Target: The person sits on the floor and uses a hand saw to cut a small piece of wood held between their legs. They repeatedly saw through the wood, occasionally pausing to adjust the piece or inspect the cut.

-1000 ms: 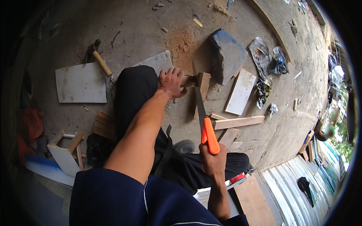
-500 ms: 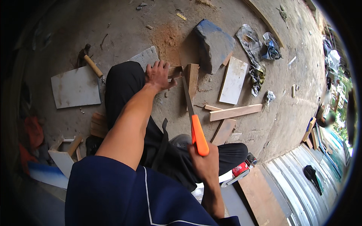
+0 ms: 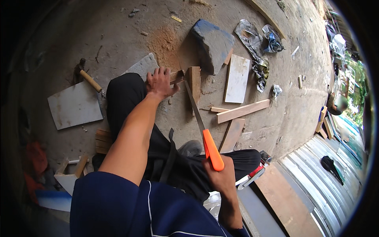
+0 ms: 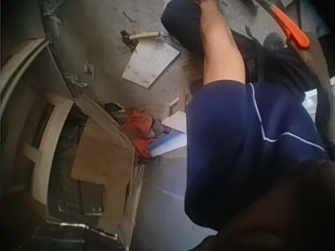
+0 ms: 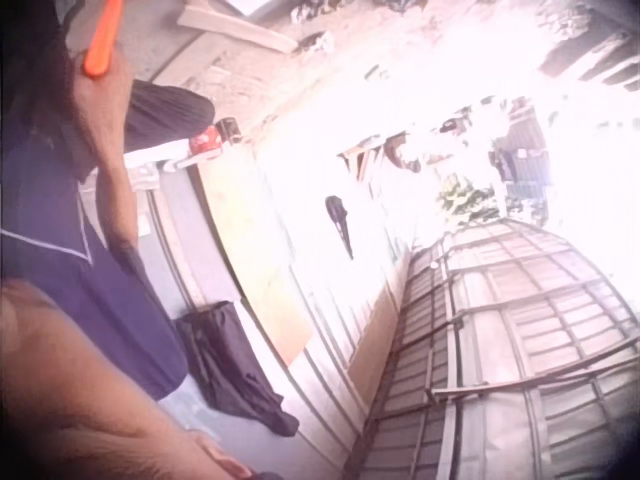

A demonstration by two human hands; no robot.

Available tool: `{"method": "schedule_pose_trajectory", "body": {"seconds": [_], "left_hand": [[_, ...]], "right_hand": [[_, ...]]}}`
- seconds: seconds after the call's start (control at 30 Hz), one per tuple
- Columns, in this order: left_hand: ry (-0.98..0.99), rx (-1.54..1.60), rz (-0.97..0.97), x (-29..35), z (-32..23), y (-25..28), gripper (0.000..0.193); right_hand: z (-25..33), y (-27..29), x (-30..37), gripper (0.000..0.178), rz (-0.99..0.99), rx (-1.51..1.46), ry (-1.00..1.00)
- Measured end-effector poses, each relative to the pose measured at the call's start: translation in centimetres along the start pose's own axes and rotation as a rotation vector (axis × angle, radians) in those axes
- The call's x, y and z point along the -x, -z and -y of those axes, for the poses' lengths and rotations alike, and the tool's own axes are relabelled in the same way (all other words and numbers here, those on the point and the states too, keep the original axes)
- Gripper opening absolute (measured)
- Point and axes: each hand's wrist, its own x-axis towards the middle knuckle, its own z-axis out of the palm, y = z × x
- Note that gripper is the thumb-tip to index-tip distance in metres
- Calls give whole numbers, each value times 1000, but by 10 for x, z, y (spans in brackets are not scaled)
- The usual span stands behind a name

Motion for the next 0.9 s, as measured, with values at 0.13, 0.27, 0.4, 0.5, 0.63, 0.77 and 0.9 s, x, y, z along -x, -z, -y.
{"method": "schedule_pose_trajectory", "body": {"seconds": [0.13,0.27,0.4,0.5,0.63,0.77,0.9], "left_hand": [[6,40,25,-6,-3,-4,71],[3,11,6,3,1,-1,68],[35,15,34,1,-1,2,67],[33,16,45,-2,-6,1,67],[-6,5,-25,1,-3,-11,70],[36,-32,4,-2,-1,-4,70],[21,-22,7,-3,-3,-5,70]], "right_hand": [[-23,-7,-32,27,0,-24,-179],[-11,-34,-74,26,40,64,-99],[-3,-2,2,25,-4,-26,-3],[-20,-2,4,25,13,-57,-15],[2,-35,-82,25,71,-64,-149],[-3,-2,-25,25,55,-11,-25],[-18,5,-7,24,35,-113,-24]]}}
